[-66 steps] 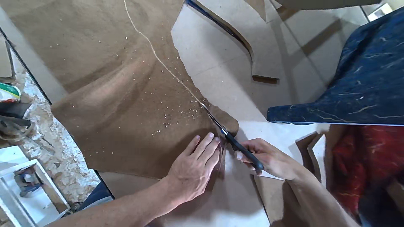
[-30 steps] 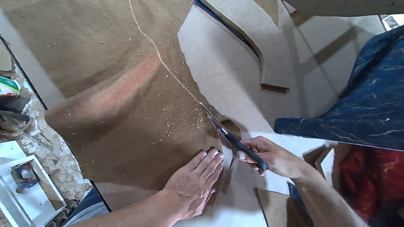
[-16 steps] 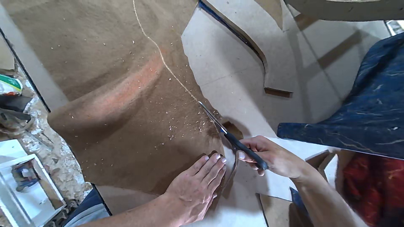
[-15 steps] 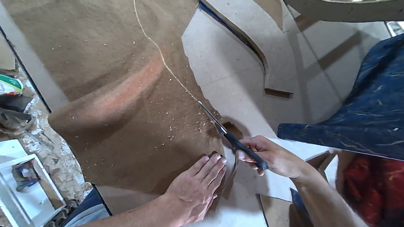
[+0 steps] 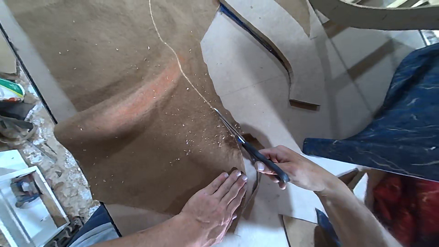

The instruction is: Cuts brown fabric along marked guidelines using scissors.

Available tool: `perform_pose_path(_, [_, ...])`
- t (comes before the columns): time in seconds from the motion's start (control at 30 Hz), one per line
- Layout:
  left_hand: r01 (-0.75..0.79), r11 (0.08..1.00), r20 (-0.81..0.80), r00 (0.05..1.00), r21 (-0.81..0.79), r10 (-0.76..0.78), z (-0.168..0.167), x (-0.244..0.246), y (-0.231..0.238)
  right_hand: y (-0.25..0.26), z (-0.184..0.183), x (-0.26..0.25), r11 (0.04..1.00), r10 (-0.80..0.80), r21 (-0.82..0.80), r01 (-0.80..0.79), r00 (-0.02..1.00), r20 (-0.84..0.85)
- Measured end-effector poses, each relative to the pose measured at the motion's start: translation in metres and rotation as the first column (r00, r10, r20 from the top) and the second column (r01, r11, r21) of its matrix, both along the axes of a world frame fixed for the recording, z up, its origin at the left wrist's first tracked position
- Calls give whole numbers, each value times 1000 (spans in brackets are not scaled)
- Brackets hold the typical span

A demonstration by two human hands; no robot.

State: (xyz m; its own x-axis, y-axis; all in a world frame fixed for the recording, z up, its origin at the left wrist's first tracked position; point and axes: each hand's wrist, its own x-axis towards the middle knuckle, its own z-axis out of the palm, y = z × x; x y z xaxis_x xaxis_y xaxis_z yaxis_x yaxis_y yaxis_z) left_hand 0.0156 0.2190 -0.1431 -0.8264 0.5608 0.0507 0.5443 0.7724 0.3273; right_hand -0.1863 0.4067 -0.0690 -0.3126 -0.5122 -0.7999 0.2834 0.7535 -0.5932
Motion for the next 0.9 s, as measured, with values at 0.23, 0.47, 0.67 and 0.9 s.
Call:
perform_pose_path(0.23, [-11,1000,-3,1000,11,11,-1,1,0,-8,2,-6,998,53,15,-53,998,-28])
perform_pose_path(0.47, [-5,1000,4,1000,7,5,2,-1,0,-11,1,-8,1000,31,7,-31,999,-31])
perform_pose_path(0.67, [-6,1000,-24,1000,-16,6,2,-1,0,-22,3,-13,998,59,28,-57,996,-59])
perform_pose_path(0.9, [-12,1000,-22,1000,-3,12,0,0,1,-21,3,-16,996,86,39,-83,994,-73])
